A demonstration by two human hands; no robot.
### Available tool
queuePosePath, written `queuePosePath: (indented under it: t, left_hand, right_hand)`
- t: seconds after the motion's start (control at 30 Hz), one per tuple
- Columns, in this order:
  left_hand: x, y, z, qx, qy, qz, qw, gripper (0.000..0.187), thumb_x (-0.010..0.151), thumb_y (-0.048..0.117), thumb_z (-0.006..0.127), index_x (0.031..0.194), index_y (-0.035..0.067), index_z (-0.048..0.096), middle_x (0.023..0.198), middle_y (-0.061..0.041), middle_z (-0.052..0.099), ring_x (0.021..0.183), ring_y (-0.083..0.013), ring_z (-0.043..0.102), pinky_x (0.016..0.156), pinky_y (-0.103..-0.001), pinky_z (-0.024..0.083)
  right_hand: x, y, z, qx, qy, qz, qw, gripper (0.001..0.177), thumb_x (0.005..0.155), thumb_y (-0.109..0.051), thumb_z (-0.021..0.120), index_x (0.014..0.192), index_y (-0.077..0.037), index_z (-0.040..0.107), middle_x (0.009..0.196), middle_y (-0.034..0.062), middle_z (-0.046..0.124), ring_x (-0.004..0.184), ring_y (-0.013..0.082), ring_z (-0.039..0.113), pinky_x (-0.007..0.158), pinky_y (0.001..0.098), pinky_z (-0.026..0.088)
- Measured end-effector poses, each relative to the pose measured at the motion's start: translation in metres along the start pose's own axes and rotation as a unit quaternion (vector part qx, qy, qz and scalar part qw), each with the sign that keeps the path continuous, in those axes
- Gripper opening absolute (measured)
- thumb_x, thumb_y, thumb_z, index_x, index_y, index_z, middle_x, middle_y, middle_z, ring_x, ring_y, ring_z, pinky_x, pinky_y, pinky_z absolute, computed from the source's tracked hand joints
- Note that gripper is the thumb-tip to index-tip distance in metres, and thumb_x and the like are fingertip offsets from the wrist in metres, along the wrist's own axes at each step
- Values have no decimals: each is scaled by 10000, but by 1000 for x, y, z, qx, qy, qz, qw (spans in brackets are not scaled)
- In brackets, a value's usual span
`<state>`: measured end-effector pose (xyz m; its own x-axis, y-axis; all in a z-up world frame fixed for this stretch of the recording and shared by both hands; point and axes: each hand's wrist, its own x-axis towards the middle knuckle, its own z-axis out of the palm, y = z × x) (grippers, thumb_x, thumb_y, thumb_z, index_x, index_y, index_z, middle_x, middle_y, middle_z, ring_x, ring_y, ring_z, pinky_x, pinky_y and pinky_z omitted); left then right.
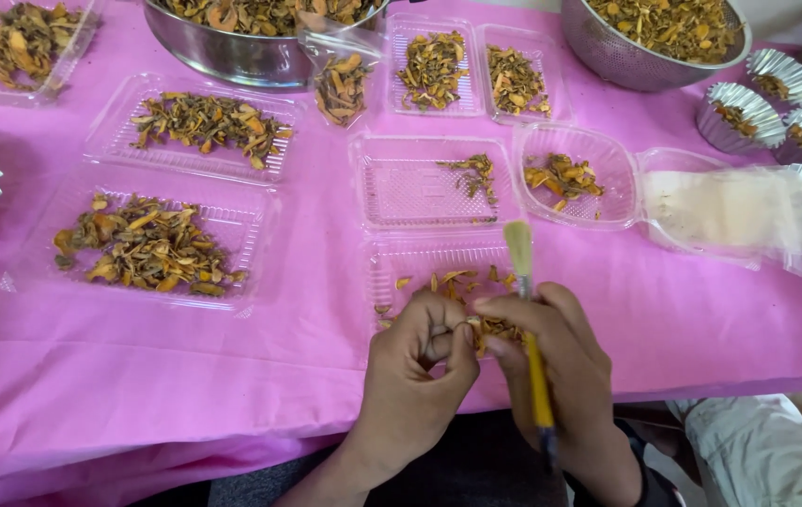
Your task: Sorting dried tea leaves or herbs into individual plastic containers using a small brush and hands.
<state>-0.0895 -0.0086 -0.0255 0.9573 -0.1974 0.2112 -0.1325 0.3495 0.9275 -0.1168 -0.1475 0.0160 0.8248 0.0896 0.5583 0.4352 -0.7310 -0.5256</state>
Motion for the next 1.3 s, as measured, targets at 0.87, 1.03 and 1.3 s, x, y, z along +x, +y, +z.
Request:
queuePosePath:
  t: [0.87,1.03,1.3]
  left_hand:
    - [7,-3,-20,-189,-148,-114,964,147,1013,28,576,897,114,606,797,57,529,760,-44,447,717,-211,370]
    - [8,-4,-16,-168,-119,-126,970,220,994,-15,581,830,132,580,765,62,542,735,-34,455,696,-211,386]
    - [9,-1,-12,-75,-96,-95,988,299,932,-51,522,738,172,477,668,97,408,614,-8,319,541,-221,239]
  right_hand:
    - [-4,33,-15,94,-48,-157,982,213,882,87,689,1058,-24,736,1053,225,723,896,201,806,938,267,654]
    - [1,28,-18,130,-86,-124,980,208,900,40,630,1076,-4,730,1063,219,707,762,191,765,727,219,615]
    - [1,24,-17,46,-46,-153,986,197,935,-18,589,1077,11,722,1011,205,697,928,244,805,902,271,638]
